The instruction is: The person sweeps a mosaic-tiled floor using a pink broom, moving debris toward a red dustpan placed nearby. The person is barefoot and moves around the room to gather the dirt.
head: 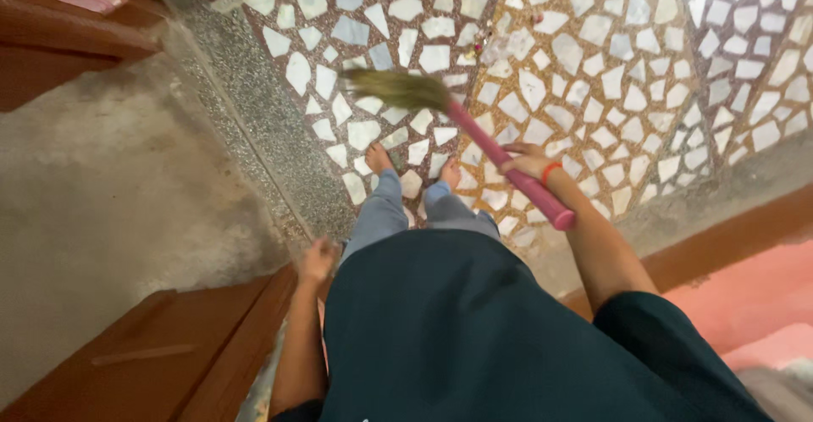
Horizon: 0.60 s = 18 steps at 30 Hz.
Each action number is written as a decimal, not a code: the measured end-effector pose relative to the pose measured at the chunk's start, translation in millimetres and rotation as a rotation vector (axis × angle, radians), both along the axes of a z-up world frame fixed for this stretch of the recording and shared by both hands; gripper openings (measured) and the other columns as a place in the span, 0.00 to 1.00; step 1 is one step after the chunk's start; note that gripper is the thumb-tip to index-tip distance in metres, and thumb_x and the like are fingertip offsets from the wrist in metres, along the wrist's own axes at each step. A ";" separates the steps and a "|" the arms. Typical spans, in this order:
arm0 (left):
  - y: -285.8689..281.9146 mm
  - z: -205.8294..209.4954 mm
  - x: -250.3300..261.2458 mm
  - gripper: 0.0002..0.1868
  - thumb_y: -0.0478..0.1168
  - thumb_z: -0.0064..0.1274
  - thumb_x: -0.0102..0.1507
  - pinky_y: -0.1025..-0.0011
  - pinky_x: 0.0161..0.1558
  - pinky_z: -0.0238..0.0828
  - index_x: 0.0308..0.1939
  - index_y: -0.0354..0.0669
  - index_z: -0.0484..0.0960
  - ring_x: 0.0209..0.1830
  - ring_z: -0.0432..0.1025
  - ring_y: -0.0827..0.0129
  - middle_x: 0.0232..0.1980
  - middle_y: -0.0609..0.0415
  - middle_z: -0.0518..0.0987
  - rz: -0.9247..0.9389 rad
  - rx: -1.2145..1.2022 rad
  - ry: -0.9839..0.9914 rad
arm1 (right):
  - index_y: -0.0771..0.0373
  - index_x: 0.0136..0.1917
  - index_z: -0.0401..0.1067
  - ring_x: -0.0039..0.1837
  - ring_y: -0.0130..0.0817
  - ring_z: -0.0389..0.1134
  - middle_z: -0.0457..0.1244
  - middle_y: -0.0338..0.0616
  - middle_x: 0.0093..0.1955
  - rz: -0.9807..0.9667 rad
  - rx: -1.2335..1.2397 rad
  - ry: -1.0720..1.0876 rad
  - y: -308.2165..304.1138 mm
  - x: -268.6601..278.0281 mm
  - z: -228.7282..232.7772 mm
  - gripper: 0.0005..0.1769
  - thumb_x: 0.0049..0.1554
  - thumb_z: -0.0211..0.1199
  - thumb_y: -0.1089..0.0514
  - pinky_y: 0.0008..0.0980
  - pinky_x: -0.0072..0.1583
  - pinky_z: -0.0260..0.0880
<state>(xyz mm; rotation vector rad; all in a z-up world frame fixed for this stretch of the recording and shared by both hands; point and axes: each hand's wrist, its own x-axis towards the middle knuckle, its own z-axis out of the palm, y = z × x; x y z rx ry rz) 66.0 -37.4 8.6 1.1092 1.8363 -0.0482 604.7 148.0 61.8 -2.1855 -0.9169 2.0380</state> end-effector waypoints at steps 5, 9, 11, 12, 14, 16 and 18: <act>-18.0 4.4 28.5 0.22 0.48 0.54 0.66 0.63 0.54 0.75 0.59 0.40 0.80 0.52 0.80 0.56 0.52 0.40 0.85 0.142 0.043 -0.187 | 0.63 0.77 0.59 0.40 0.40 0.74 0.69 0.59 0.57 -0.194 -0.015 -0.045 14.0 71.2 15.5 0.48 0.45 0.71 0.65 0.34 0.41 0.79; -28.3 4.1 33.7 0.24 0.49 0.55 0.65 0.62 0.54 0.75 0.60 0.38 0.79 0.52 0.80 0.54 0.52 0.39 0.84 0.143 0.029 -0.149 | 0.69 0.76 0.60 0.41 0.37 0.74 0.69 0.62 0.58 -0.356 0.100 -0.025 19.5 103.6 33.1 0.46 0.46 0.71 0.67 0.31 0.41 0.78; -30.5 1.5 38.1 0.24 0.49 0.55 0.65 0.61 0.54 0.75 0.60 0.37 0.78 0.53 0.80 0.53 0.52 0.38 0.84 0.142 0.052 -0.138 | 0.65 0.77 0.60 0.40 0.35 0.73 0.70 0.58 0.57 -0.278 0.089 -0.121 12.4 95.2 58.8 0.46 0.46 0.70 0.65 0.30 0.40 0.77; -31.0 -0.1 41.1 0.25 0.48 0.55 0.65 0.61 0.54 0.74 0.61 0.36 0.78 0.53 0.80 0.53 0.53 0.38 0.84 0.143 0.077 -0.139 | 0.62 0.77 0.61 0.39 0.34 0.72 0.70 0.56 0.57 -0.241 0.085 -0.170 7.8 86.8 73.8 0.46 0.46 0.70 0.63 0.29 0.40 0.77; -32.0 -4.2 50.9 0.25 0.48 0.54 0.66 0.61 0.55 0.74 0.61 0.35 0.77 0.54 0.79 0.53 0.53 0.38 0.83 0.143 0.096 -0.148 | 0.59 0.78 0.60 0.37 0.35 0.70 0.71 0.58 0.55 -0.289 0.105 -0.162 -22.4 61.7 102.8 0.47 0.45 0.67 0.65 0.31 0.38 0.75; -34.9 -8.1 60.5 0.25 0.49 0.54 0.66 0.61 0.57 0.73 0.60 0.34 0.77 0.55 0.79 0.52 0.54 0.37 0.83 0.145 0.093 -0.158 | 0.62 0.76 0.61 0.40 0.34 0.73 0.70 0.56 0.55 -0.172 0.236 -0.070 -55.7 40.2 124.7 0.48 0.41 0.67 0.69 0.30 0.40 0.79; -39.5 -6.7 67.5 0.25 0.49 0.54 0.66 0.62 0.57 0.73 0.60 0.35 0.77 0.55 0.79 0.53 0.54 0.38 0.83 0.194 0.087 -0.174 | 0.54 0.79 0.58 0.39 0.40 0.72 0.71 0.63 0.52 -0.176 0.112 0.066 -84.2 28.5 138.9 0.49 0.44 0.65 0.67 0.35 0.38 0.77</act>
